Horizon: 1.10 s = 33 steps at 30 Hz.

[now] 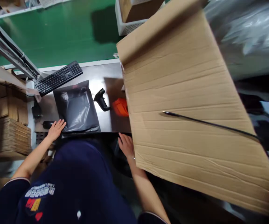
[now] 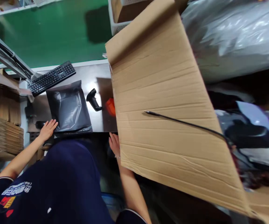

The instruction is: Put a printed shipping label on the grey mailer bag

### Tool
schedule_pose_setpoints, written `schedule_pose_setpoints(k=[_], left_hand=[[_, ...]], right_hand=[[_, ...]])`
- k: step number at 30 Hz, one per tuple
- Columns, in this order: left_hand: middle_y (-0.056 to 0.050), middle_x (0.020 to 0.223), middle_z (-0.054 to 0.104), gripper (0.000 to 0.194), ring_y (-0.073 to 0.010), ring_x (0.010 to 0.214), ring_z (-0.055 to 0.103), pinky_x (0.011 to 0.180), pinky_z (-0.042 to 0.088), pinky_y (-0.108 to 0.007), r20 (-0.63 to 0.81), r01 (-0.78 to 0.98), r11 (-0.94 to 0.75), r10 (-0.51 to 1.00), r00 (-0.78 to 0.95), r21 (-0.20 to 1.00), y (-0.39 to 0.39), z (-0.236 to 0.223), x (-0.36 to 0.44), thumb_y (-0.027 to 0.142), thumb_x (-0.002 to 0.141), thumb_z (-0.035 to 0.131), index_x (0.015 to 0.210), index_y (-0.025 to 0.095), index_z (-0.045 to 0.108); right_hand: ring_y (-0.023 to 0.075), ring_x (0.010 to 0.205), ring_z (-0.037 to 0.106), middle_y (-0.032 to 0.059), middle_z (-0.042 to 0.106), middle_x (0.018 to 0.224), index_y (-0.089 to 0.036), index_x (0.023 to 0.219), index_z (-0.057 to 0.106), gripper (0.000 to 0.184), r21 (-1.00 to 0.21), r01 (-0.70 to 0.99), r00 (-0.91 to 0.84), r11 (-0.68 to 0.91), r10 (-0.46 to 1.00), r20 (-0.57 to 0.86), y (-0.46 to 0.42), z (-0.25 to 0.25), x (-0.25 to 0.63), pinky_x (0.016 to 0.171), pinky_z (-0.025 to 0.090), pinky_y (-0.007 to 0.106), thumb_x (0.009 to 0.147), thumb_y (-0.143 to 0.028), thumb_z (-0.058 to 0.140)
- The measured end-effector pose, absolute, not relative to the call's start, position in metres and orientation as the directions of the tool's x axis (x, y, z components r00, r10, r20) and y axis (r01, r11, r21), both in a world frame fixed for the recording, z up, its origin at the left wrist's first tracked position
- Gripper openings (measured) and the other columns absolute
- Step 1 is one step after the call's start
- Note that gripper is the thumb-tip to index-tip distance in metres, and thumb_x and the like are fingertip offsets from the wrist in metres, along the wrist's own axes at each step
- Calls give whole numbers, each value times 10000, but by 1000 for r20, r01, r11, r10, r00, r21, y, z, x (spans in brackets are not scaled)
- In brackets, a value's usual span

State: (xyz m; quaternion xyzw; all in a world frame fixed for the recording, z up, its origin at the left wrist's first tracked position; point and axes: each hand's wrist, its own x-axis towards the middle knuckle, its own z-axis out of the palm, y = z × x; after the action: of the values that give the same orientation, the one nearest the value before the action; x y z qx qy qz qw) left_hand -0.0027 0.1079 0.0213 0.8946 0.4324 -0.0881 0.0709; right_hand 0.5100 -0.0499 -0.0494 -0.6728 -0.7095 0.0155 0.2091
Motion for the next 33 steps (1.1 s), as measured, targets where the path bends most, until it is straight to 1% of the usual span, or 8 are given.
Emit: schedule_pose_setpoints(k=[4,8,14,18,22,26,30,33], left_hand=[[-94,1667,366,717,-276,1567,326,1270,315,-509,-261,724,-689,693,672,31,109,12,-7,21,910,381,1604,195,419],[-114,1665,369,728,-292,1569,321,1275,309,-512,-294,696,-718,659,692,28,105,9,-14,30,899,439,1610,184,404],[-169,1679,335,634,-348,1557,336,1260,324,-532,-281,664,-743,622,731,81,93,5,-25,262,977,596,1592,236,447],[-143,1655,395,597,-309,1537,387,1244,355,-508,-258,662,-745,626,736,81,81,-3,-34,132,980,549,1552,298,505],[-104,1632,443,655,-267,1533,396,1239,359,-479,-193,653,-755,633,750,58,77,-15,-29,39,987,427,1589,296,441],[-99,1657,400,735,-261,1548,368,1263,309,-473,-231,674,-734,643,730,88,80,-21,-19,41,936,485,1617,297,382],[-121,1683,348,692,-296,1559,344,1278,276,-500,-264,648,-745,601,754,156,74,-12,-30,214,938,618,1598,292,425],[-124,1645,423,532,-285,1538,387,1274,303,-500,-187,617,-764,589,786,187,60,7,-45,251,1000,550,1532,272,530]], right_hand=[[256,1375,548,104,614,1487,-242,1432,627,433,-173,916,-294,362,899,324,41,-55,472,1201,369,463,1023,-173,506],[299,1484,437,114,468,1618,-252,1534,536,538,-205,861,-431,465,882,191,94,-56,448,1229,316,514,1004,-166,494],[312,1532,368,124,427,1641,-165,1591,440,599,-288,777,-586,559,811,-6,72,-58,449,1234,289,555,992,-180,422],[328,1549,328,142,373,1668,-127,1625,362,762,-313,729,-642,608,767,-5,49,-58,459,1259,230,574,892,-256,527],[332,1523,375,151,397,1653,-125,1628,351,838,-273,751,-628,602,778,-10,50,-61,456,1268,215,589,834,-231,599],[329,1530,374,122,401,1656,-168,1629,357,912,-244,741,-650,625,760,-29,56,-72,449,1255,283,567,762,-119,632],[282,1481,459,85,522,1581,-231,1580,461,798,-302,692,-678,656,734,41,47,-74,455,1227,350,542,806,-50,527],[257,1417,534,70,608,1500,-243,1520,548,751,-416,650,-656,636,746,116,31,-59,461,1205,391,538,807,-29,455]])
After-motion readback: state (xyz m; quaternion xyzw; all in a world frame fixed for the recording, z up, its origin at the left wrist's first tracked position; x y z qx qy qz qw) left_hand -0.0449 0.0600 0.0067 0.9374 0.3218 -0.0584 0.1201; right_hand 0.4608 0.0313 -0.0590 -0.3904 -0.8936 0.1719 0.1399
